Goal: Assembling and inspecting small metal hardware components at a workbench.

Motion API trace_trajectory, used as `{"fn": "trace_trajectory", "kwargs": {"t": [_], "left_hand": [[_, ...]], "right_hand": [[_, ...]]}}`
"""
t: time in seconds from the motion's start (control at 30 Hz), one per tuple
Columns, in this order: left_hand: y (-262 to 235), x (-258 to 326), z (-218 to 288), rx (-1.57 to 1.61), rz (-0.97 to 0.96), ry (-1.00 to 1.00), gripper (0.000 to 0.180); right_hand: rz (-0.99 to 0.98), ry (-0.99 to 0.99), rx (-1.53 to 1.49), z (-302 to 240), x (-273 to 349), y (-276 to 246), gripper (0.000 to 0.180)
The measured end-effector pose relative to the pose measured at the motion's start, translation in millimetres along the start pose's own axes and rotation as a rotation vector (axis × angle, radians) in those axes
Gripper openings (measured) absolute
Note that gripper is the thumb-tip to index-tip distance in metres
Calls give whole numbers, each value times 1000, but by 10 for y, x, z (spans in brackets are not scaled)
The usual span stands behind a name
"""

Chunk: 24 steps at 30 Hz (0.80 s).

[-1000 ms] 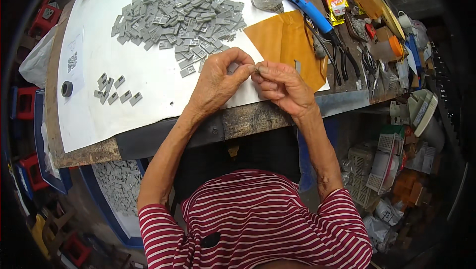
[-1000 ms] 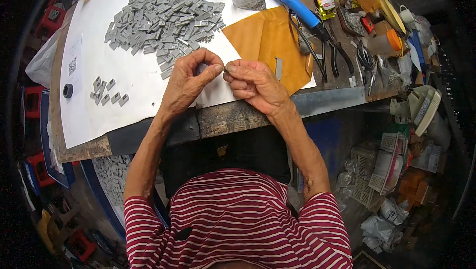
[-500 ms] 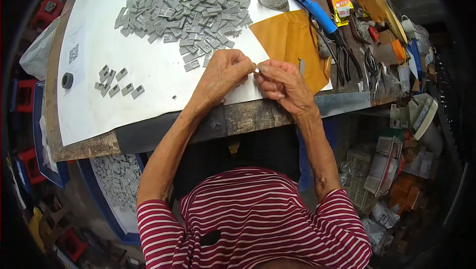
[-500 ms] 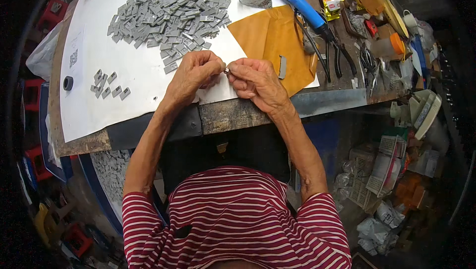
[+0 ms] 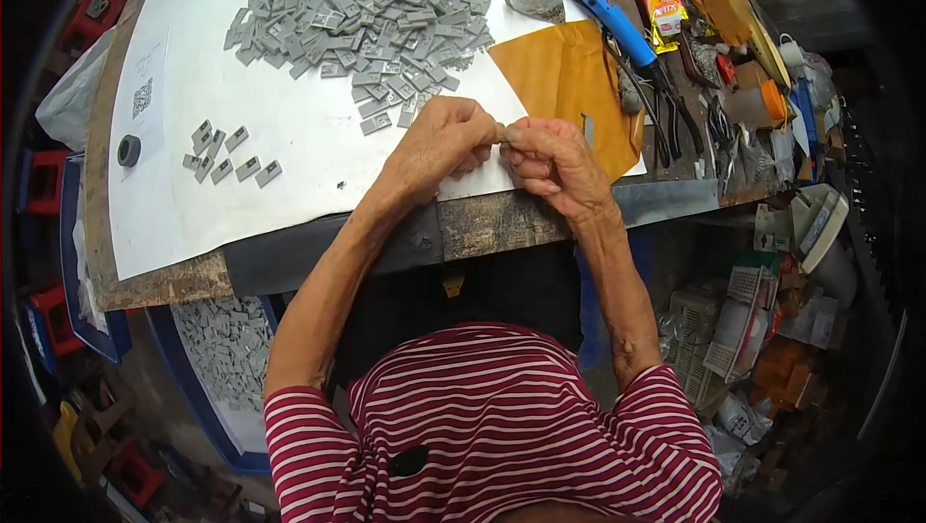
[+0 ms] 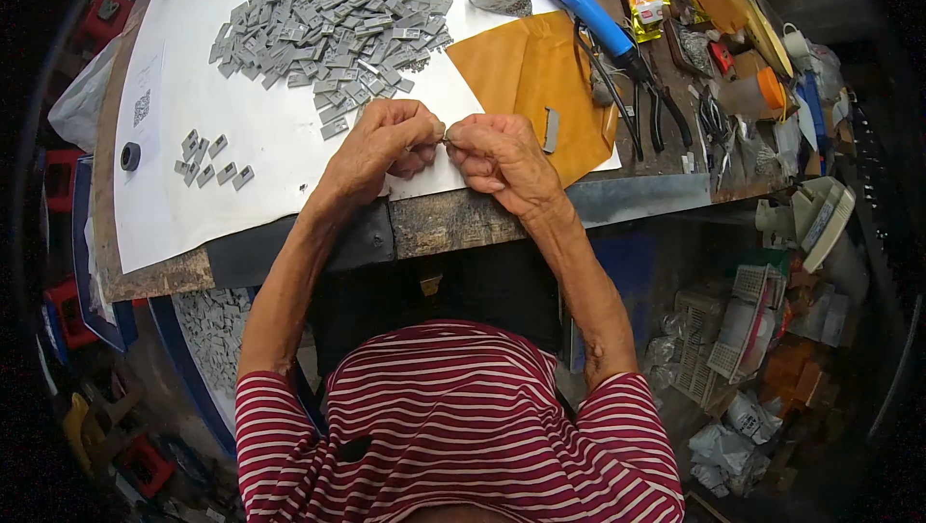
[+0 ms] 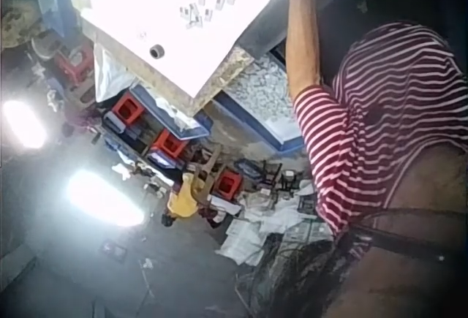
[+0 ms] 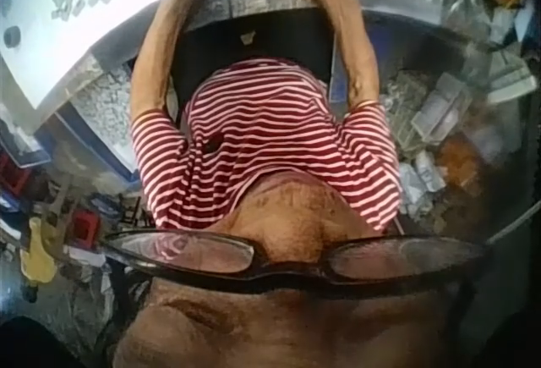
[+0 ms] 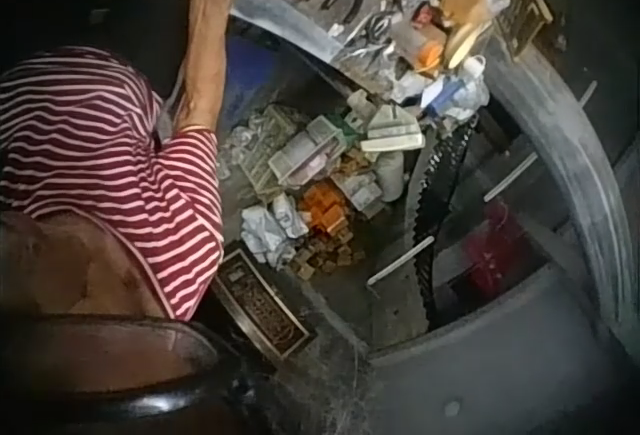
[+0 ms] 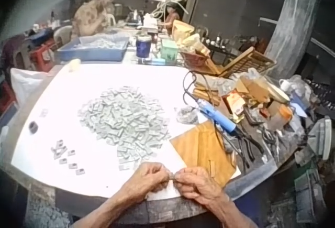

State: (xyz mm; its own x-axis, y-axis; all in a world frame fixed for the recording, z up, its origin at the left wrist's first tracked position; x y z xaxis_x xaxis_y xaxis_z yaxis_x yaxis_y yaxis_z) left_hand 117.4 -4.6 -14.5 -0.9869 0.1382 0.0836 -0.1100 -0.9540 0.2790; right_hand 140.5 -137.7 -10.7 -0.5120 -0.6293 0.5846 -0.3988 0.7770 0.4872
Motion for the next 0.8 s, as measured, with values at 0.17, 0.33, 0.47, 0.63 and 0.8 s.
{"fn": "trace_trajectory", "kwargs": {"t": [0.17, 0.33, 0.47, 0.63, 0.8], "left_hand": [[53, -5, 40, 146, 9, 54, 21], [-1, 5, 2, 234, -31, 54, 25], [10, 36, 32, 277, -14, 57, 32], [20, 37, 48, 271, -26, 43, 37], [16, 50, 45, 288, -27, 73, 34]], "right_hand": [[76, -24, -32, -20, 25, -85, 10], [167, -33, -8, -32, 52, -71, 13], [162, -34, -13, -30, 44, -80, 14], [153, -30, -21, -34, 48, -93, 13], [172, -101, 12, -60, 89, -43, 12]]}}
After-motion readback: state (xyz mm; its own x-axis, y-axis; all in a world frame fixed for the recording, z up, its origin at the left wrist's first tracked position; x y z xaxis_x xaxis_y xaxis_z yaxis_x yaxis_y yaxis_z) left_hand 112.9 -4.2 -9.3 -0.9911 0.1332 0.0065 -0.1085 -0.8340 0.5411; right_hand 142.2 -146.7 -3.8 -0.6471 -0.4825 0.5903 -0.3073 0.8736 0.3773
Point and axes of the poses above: each hand's wrist, its own x-axis away from the middle knuckle, its own y-axis out of the palm, z = x × y, the point moved 5 cm from there along -x, towards the middle knuckle, and after that the axes turned 13 degrees about y, right-handed, at the moved point
